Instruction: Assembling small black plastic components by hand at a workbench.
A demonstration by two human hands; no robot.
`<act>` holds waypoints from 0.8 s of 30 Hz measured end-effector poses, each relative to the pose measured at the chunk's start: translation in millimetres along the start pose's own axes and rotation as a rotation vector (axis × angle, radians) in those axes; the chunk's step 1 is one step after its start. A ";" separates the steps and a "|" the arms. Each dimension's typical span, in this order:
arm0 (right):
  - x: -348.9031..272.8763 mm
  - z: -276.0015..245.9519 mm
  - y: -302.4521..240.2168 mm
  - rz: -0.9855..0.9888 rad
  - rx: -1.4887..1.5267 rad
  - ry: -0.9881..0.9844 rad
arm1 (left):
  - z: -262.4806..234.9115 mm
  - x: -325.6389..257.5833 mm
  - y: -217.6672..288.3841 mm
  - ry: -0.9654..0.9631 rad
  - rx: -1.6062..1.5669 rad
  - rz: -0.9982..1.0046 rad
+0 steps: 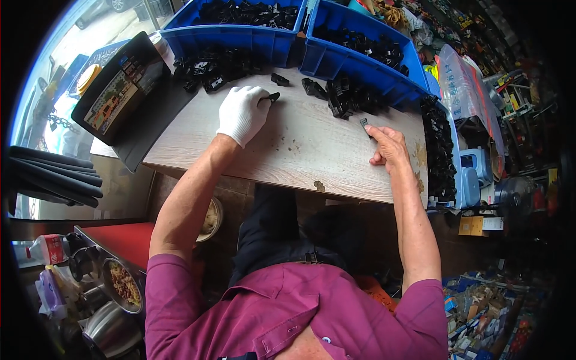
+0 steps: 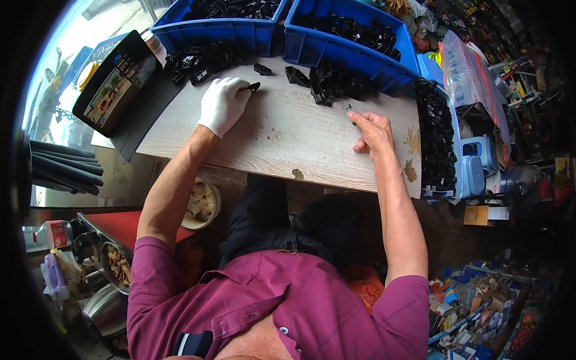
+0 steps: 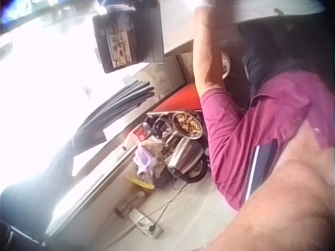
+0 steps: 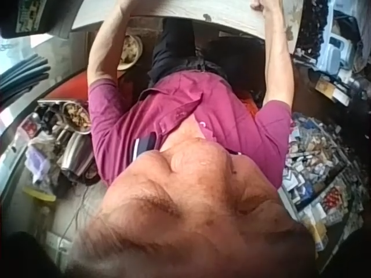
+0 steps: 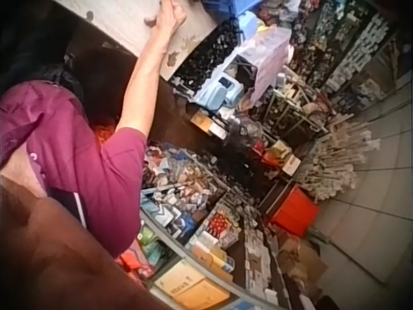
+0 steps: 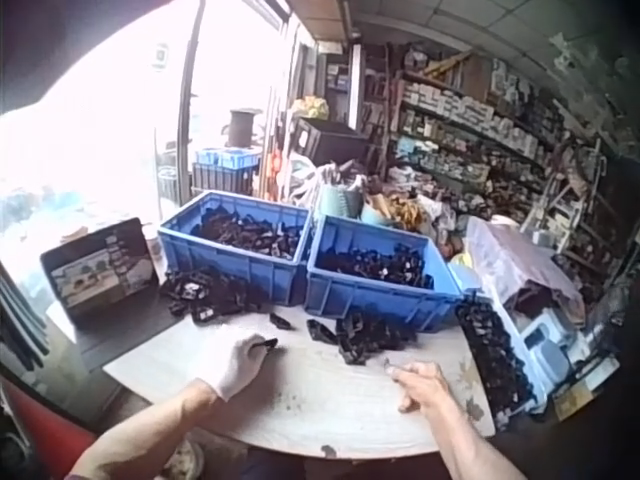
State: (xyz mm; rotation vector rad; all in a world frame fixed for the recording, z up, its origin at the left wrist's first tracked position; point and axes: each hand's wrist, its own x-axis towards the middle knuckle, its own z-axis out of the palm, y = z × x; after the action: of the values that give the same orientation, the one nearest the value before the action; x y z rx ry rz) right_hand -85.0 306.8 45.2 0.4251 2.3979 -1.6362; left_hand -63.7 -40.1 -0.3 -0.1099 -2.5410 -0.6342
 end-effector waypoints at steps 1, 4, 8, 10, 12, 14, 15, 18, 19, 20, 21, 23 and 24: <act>-4.5 2.0 -2.3 0.009 0.021 -0.036 | 0.7 -4.9 2.9 0.032 -0.012 0.038; -11.7 9.1 -1.9 0.030 0.064 -0.079 | -2.1 -13.7 15.3 -0.007 -0.015 0.055; -19.2 16.8 -2.5 0.045 0.106 -0.152 | -12.2 -20.2 46.9 0.210 -0.104 0.199; -22.6 21.6 -2.3 0.047 0.120 -0.227 | -5.0 -27.2 69.9 0.100 -0.300 0.231; -23.7 24.4 -0.9 0.043 0.114 -0.305 | 6.4 -30.2 92.1 0.036 -0.417 0.293; -22.1 27.6 4.7 0.024 0.095 -0.328 | 21.1 -28.2 107.1 -0.030 -0.471 0.334; -23.7 31.0 5.1 0.009 0.105 -0.352 | 29.2 -25.3 108.3 -0.069 -0.505 0.368; -27.4 37.3 4.9 -0.023 0.085 -0.347 | 41.2 -23.0 110.9 -0.108 -0.517 0.374; -28.3 38.4 4.8 -0.042 0.054 -0.322 | 42.9 -23.9 111.7 -0.148 -0.506 0.341; -27.6 38.1 5.4 -0.042 0.054 -0.322 | 43.0 -24.2 113.6 -0.149 -0.506 0.341; -26.4 38.1 6.2 -0.049 0.014 -0.307 | 42.7 -24.9 115.2 -0.147 -0.474 0.320; -25.1 39.7 7.2 -0.058 -0.027 -0.294 | 41.0 -25.4 118.0 -0.144 -0.441 0.297; -24.6 41.0 7.6 -0.052 -0.047 -0.272 | 39.6 -25.3 119.3 -0.173 -0.378 0.284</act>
State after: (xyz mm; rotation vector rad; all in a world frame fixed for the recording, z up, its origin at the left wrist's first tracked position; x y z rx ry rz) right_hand -59.0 268.2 31.7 0.1226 2.2551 -1.5420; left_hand -36.9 85.0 6.8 -0.6694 -2.4672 -1.0147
